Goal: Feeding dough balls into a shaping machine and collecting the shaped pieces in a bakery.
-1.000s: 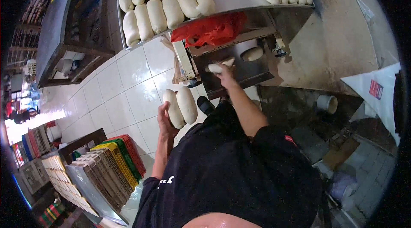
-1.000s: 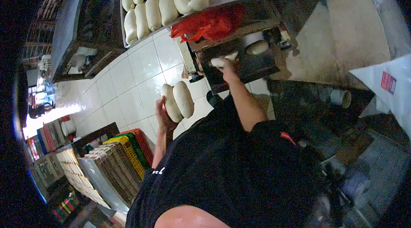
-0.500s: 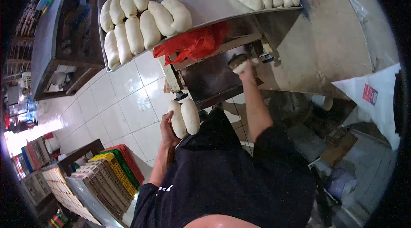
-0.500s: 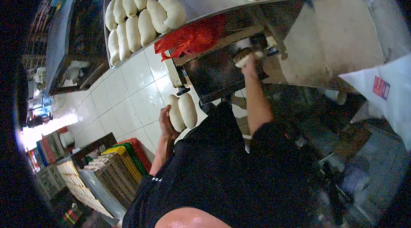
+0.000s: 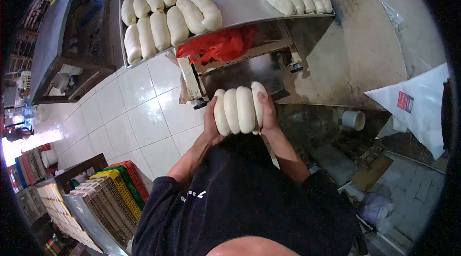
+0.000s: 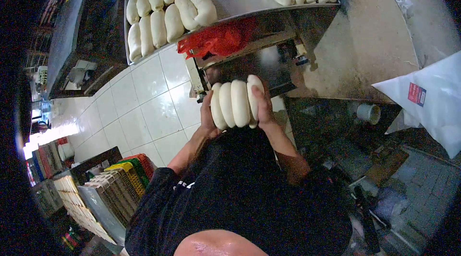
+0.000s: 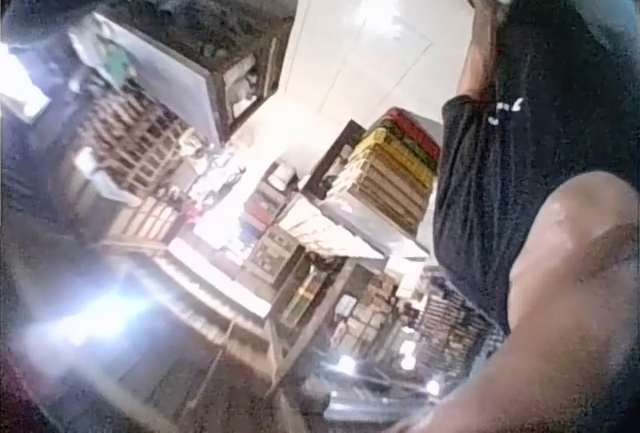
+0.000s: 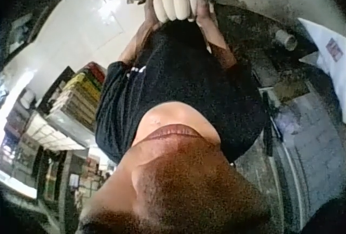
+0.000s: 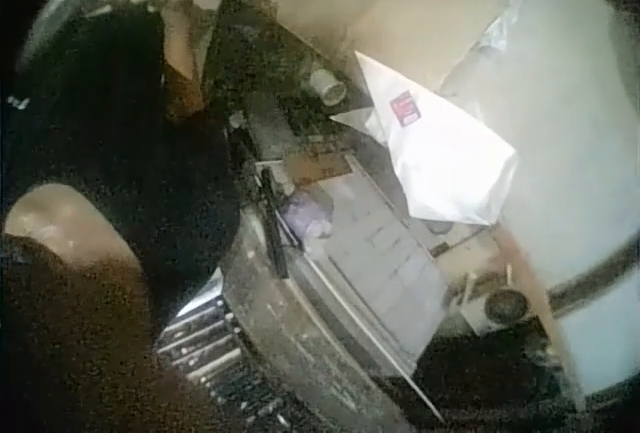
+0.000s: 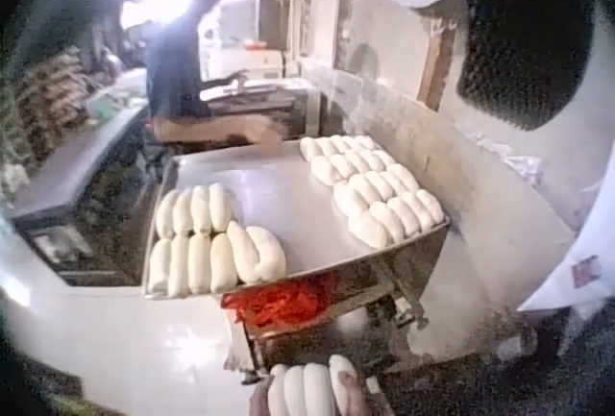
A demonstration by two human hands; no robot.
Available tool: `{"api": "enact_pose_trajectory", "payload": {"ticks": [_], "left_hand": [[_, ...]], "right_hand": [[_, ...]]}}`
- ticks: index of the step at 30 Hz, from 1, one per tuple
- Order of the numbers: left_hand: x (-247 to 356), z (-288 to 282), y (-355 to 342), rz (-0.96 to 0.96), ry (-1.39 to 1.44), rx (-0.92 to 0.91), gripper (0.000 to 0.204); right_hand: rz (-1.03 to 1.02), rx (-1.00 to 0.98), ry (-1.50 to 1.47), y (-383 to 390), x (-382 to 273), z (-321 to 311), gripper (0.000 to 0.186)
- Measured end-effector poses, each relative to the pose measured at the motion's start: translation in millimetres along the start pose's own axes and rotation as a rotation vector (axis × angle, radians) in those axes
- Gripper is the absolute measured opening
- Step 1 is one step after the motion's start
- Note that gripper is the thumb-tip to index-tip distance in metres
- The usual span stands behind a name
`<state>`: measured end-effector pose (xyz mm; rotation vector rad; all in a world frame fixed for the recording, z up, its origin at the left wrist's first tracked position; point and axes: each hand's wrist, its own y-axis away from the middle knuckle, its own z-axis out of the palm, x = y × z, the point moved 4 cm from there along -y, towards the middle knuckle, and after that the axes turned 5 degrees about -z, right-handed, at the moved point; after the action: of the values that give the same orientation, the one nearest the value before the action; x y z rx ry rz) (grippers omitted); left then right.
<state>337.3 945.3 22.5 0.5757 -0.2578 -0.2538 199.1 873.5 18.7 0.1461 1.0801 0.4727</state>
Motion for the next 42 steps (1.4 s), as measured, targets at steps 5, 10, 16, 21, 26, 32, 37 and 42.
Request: {"api": "enact_pose_trajectory", "payload": {"ticks": [5,10,16,21,26,32,37,42], "left_hand": [[21.5,-23.9,23.1,0.058,0.066,-0.060,0.052],[29.2,-71.7,79.0,0.275,0.183,0.018,0.052],[15.5,-92.1,79.9,0.208,0.310,-0.087,0.051],[21.5,-81.0,60.0,0.194,0.368,-0.305,0.050],[10.4,-78.0,44.4,0.166,0.429,-0.237,0.050],[-1.5,-79.1,31.2,0.098,0.491,-0.294,0.050],[-3.9,-80.3,24.3,0.070,0.541,-0.336,0.050],[-13.9,-89.8,26.1,0.043,0.527,-0.261,0.051]], "right_hand": [[-0.192,-0.240,0.351,10.8,-5.2,45.1,0.056],[-0.003,-0.666,0.388,22.9,5.3,44.8,0.074],[0.160,0.044,0.245,-84.0,58.6,-64.2,0.070],[0.326,0.386,0.068,-104.6,118.9,-98.7,0.077],[0.367,0.359,0.026,-97.7,137.2,-76.8,0.078],[0.413,0.357,0.062,-94.5,130.0,-70.4,0.077],[0.383,0.294,0.086,-89.7,112.5,-74.4,0.085],[0.408,0.361,0.038,-94.2,125.0,-61.6,0.077]]}}
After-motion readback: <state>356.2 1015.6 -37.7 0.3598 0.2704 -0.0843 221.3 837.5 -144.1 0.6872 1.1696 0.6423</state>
